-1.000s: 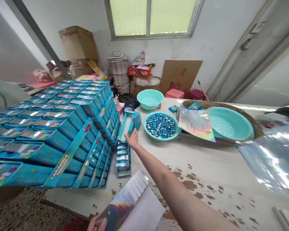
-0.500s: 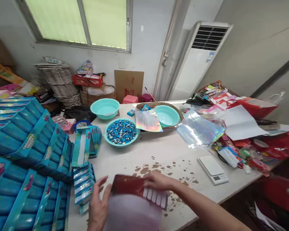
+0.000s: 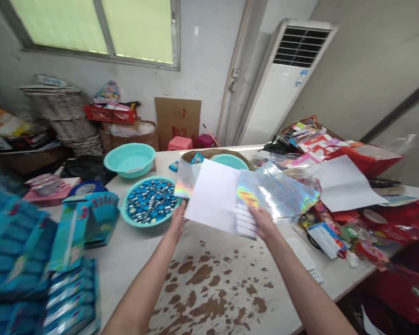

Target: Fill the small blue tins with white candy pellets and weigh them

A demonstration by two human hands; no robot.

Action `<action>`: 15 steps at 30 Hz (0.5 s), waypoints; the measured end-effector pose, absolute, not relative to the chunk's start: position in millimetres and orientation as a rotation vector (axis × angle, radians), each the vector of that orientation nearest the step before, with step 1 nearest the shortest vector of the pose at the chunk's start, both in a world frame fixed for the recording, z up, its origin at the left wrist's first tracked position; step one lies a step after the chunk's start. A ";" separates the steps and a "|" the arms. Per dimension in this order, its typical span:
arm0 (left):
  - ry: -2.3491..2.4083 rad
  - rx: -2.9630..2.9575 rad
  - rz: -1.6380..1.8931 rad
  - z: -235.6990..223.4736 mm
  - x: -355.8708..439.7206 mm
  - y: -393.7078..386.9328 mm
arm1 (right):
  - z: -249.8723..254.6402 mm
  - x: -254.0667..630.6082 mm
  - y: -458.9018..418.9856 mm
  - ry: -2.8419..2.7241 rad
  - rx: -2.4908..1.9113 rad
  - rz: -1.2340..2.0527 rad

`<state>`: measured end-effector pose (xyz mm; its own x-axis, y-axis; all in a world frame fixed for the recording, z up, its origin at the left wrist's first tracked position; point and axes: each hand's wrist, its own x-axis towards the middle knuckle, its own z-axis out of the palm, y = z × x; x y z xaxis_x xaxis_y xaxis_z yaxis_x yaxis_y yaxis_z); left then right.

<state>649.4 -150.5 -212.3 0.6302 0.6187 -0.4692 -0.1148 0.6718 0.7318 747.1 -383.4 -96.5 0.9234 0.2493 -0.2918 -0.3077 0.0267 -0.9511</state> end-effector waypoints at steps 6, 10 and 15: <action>0.816 0.609 0.693 -205.2 739.3 -138.3 | -164.4 849.6 -293.2 0.025 -1.466 0.511; 1.086 0.612 0.618 -236.1 691.2 -186.7 | -208.9 851.0 -297.9 0.020 -1.488 0.593; 1.161 0.524 0.529 -258.5 625.1 -259.0 | -233.1 818.6 -347.4 0.074 -1.532 0.608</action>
<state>625.1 -259.0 -258.5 0.3075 0.6353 -0.7084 -0.1180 0.7642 0.6341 818.6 -347.4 -233.1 0.8513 0.3227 -0.4137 -0.4120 -0.0770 -0.9079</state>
